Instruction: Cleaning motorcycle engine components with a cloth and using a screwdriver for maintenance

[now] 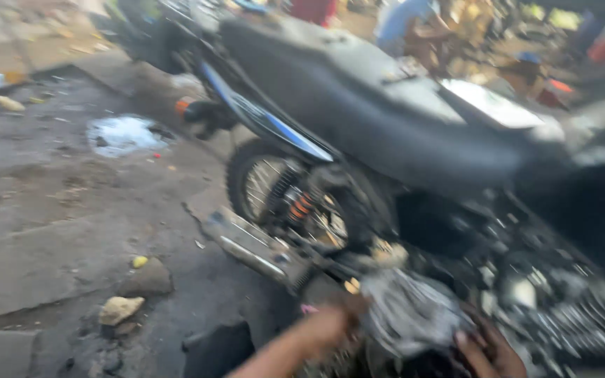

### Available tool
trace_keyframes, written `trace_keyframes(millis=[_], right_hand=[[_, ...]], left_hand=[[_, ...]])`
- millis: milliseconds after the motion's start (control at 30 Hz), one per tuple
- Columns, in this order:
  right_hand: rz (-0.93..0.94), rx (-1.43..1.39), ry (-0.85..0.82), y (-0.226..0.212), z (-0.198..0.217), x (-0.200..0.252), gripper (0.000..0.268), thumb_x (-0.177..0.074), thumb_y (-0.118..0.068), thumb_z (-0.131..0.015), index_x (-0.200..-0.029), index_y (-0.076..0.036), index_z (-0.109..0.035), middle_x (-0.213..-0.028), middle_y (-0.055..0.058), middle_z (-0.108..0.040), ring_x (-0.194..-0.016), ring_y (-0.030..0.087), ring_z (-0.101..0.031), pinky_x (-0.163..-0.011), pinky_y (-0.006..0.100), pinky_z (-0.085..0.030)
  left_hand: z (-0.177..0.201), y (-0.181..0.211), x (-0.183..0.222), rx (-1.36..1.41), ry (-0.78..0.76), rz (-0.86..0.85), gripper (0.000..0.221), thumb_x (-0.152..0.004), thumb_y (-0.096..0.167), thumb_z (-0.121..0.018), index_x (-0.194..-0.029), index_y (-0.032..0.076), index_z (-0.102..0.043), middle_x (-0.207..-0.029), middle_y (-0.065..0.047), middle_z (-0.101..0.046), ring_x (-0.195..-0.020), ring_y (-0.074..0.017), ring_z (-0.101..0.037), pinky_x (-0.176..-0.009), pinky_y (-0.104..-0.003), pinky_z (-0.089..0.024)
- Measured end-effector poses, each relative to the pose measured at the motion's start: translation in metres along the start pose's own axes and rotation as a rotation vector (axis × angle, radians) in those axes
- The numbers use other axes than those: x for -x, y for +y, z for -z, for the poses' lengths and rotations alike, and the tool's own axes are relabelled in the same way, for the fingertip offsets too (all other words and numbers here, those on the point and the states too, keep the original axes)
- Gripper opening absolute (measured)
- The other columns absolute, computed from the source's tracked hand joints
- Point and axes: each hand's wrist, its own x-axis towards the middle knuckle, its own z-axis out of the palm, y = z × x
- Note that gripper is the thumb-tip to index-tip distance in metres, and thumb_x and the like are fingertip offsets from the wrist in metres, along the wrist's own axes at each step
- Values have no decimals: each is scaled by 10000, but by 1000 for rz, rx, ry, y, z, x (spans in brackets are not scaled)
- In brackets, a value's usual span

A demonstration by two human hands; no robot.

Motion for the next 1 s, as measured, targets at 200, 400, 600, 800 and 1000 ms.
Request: trace_keyframes(millis=[200,400,600,800,1000], right_hand=[[51,-20,-89,41,80,-31,507,-959,-76,-561,-1463,-63,-617,-1255,220,-760,-1266,305,-660,-1130,459,-492],[385,8,-79,112,118,-60,461,-861,-1,-713,-1322,-6,-697,-1095,144,-834,-1002,183,-737,-869,321,-592],[62,389,17,72,135,-23,446,-877,-183,-744,-1320,-206,-788,-1026,3,-869,-829,115,-645,-589,375,-453],[301,785,44,103,145,-37,459,-834,-334,-690,-1288,-405,-703,-1166,-77,-793,-833,151,-777,-686,333,-550],[707,837,-46,105,135,-28,452,-879,-300,-656,-1328,-249,-669,-1273,50,-751,-1089,290,-729,-856,404,-550]], left_hand=[[118,78,-181,480,241,964,484,-940,553,-538,-1099,159,-769,-1222,-15,-767,-1181,-108,-614,-1042,-310,-414],[47,12,-263,118,362,411,443,-1016,493,-530,-884,122,-732,-869,-118,-585,-995,-274,-553,-930,-366,-429],[28,14,-274,-370,56,328,740,-843,433,-698,-1529,249,-488,-1345,-296,-423,-1220,-544,-442,-973,-665,-406],[34,50,-331,-554,-221,656,486,-759,304,-690,-1206,115,-669,-1164,-242,-558,-1128,-453,-527,-943,-519,-500],[37,41,-282,-190,500,112,364,-955,39,-524,-1293,54,-657,-1153,-192,-651,-1054,-389,-605,-950,-463,-491]])
